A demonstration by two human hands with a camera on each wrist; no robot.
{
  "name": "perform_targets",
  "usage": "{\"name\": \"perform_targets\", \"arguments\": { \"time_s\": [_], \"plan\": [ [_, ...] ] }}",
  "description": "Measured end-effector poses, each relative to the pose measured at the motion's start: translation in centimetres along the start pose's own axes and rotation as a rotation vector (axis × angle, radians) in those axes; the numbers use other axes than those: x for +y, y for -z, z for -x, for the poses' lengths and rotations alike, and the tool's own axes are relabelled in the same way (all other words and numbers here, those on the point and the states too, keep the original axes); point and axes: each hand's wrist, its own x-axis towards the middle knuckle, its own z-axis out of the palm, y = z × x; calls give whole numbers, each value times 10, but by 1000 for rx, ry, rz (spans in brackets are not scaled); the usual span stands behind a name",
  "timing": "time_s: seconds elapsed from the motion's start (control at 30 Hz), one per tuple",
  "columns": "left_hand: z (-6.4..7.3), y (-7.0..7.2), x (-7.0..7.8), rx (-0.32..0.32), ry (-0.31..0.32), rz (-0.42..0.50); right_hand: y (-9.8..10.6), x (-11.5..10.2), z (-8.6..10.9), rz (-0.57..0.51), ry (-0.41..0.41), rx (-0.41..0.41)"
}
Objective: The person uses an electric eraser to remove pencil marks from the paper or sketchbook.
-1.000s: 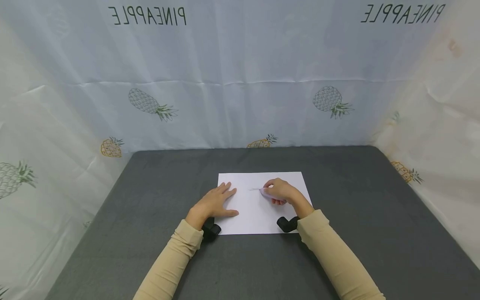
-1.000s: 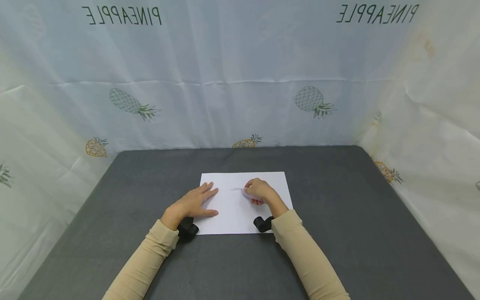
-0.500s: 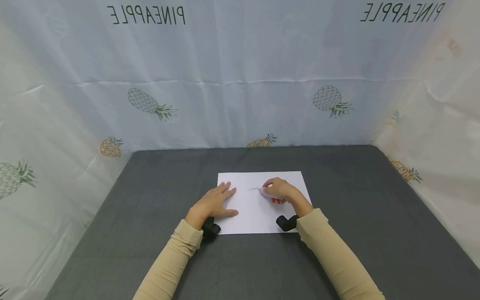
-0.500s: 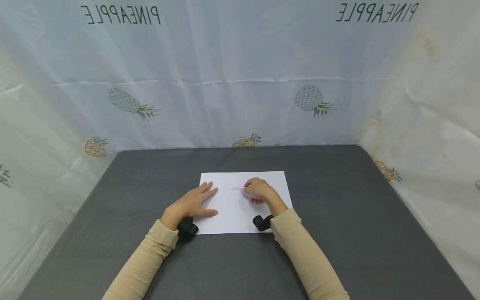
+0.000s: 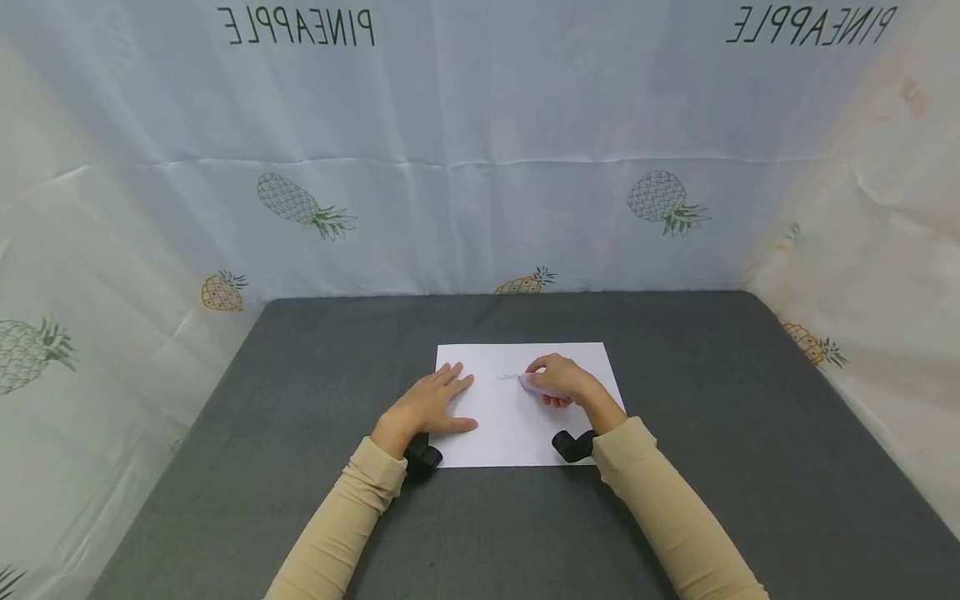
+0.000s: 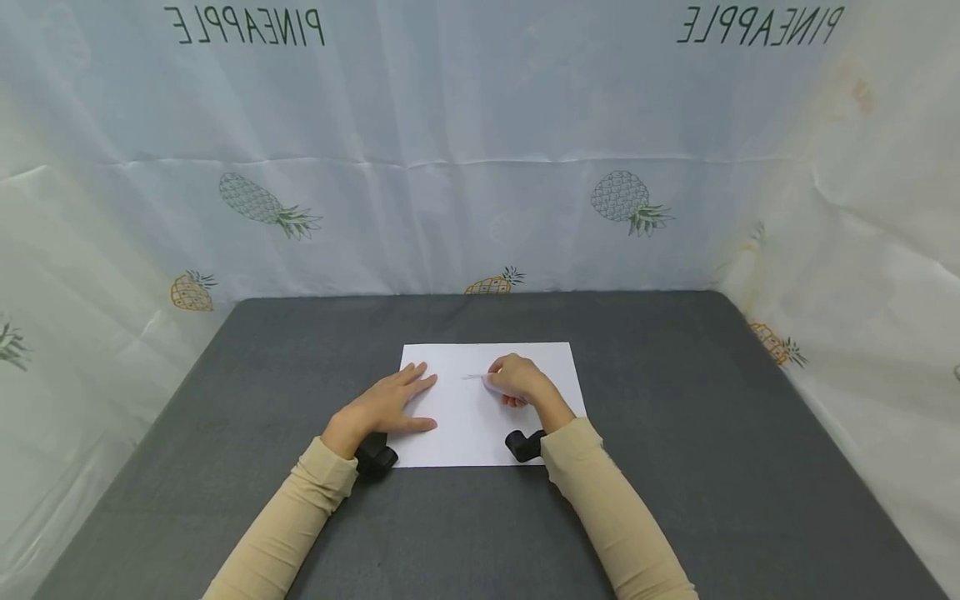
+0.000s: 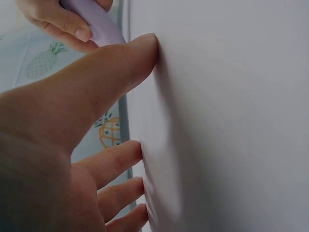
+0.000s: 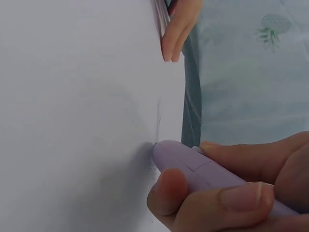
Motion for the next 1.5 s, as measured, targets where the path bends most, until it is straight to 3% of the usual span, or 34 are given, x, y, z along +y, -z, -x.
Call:
{"name": "perform_targets", "arguments": {
  "time_s": [0.73,1.5],
  "plan": [
    [1,0,0,-5,19,1,-2,-3,-5,-1,7,7],
    [-1,-3,0,7,-8,-13,4,0,-1,34,1,-27]
  ]
}}
